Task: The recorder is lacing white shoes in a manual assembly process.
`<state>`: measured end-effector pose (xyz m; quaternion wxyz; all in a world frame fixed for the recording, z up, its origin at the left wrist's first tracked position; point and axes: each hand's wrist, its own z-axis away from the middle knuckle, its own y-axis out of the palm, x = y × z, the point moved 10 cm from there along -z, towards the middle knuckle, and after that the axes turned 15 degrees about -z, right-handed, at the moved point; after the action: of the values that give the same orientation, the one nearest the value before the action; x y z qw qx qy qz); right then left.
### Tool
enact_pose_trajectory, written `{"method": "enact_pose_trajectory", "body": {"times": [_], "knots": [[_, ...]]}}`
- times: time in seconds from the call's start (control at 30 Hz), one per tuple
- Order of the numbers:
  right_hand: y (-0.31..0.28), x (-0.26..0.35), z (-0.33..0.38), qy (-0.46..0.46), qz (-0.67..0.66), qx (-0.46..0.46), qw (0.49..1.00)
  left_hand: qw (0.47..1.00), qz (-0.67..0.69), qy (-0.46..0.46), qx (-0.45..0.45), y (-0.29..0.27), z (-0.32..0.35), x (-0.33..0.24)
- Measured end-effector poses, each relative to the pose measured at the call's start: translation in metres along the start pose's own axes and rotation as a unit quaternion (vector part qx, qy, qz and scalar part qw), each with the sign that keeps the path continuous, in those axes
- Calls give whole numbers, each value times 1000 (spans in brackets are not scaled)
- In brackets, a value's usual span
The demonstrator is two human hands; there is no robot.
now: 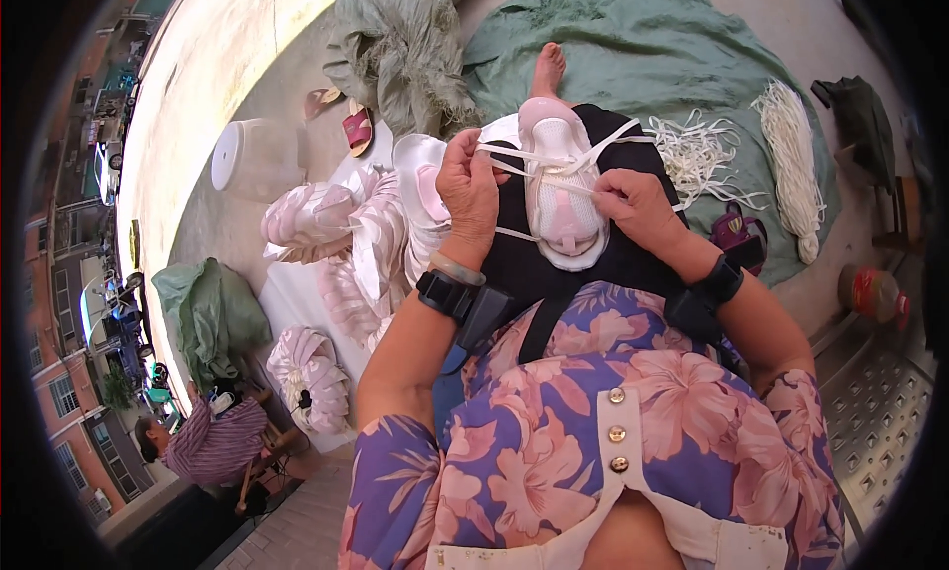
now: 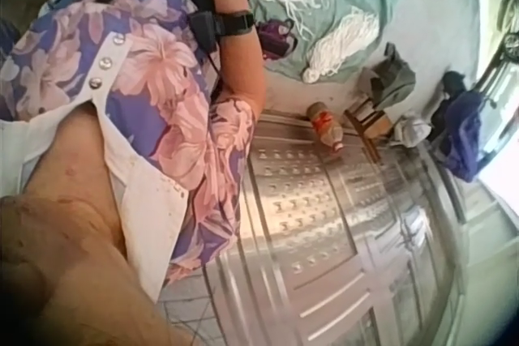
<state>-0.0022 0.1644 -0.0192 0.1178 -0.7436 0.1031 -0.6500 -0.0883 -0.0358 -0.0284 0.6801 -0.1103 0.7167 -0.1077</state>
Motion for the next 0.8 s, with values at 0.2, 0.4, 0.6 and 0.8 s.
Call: {"method": "enact_pose_trajectory", "body": {"times": [0.2,0.4,0.6,0.8], "knots": [[-33,13,23,66,-31,5,997,990,90,-97,39,22,14,29],[-98,100,90,-235,263,-50,934,993,-95,-29,69,39,32,25],[-120,23,131,-82,224,-66,969,980,-165,46,97,40,34,15],[-64,19,64,-47,72,-20,996,955,-237,163,71,39,35,-16]]}}
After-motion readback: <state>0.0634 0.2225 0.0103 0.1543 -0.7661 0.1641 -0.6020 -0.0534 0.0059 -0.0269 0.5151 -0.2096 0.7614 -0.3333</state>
